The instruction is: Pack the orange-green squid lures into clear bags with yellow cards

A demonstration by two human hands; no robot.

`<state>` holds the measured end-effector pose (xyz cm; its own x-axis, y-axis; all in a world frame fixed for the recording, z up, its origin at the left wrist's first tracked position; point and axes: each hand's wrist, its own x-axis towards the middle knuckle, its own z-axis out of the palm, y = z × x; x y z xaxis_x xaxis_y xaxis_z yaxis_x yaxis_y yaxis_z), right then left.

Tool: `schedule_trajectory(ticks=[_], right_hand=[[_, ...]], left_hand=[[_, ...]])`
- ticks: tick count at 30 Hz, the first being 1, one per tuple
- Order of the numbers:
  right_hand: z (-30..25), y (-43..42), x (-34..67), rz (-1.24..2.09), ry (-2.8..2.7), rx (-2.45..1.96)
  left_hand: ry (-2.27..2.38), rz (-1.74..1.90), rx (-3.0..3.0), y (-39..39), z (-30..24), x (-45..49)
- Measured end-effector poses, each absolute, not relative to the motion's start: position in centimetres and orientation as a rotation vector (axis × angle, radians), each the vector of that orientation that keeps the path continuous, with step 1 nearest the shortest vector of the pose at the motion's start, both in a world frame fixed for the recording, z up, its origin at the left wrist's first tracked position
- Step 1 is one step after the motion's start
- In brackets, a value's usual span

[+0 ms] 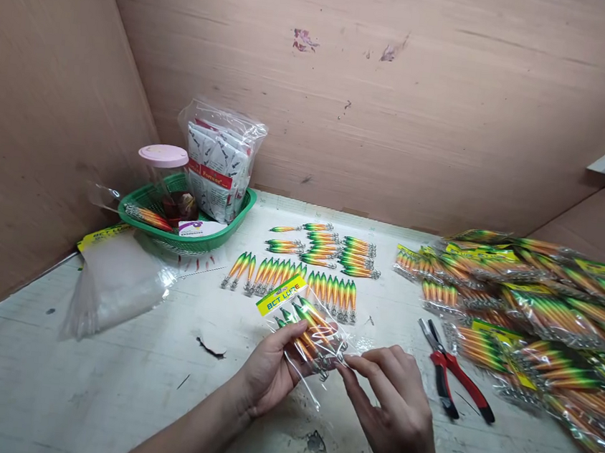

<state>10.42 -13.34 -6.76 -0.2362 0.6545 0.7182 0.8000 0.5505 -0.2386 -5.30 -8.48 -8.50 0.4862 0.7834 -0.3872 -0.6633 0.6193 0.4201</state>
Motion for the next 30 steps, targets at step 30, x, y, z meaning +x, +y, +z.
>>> schedule_trajectory(ticks=[30], right_hand=[[-6.6, -8.5, 18.3, 0.208, -2.13, -1.42]], left_hand=[[0.792, 0.923, 0.158, -8.1, -8.6, -5.5]])
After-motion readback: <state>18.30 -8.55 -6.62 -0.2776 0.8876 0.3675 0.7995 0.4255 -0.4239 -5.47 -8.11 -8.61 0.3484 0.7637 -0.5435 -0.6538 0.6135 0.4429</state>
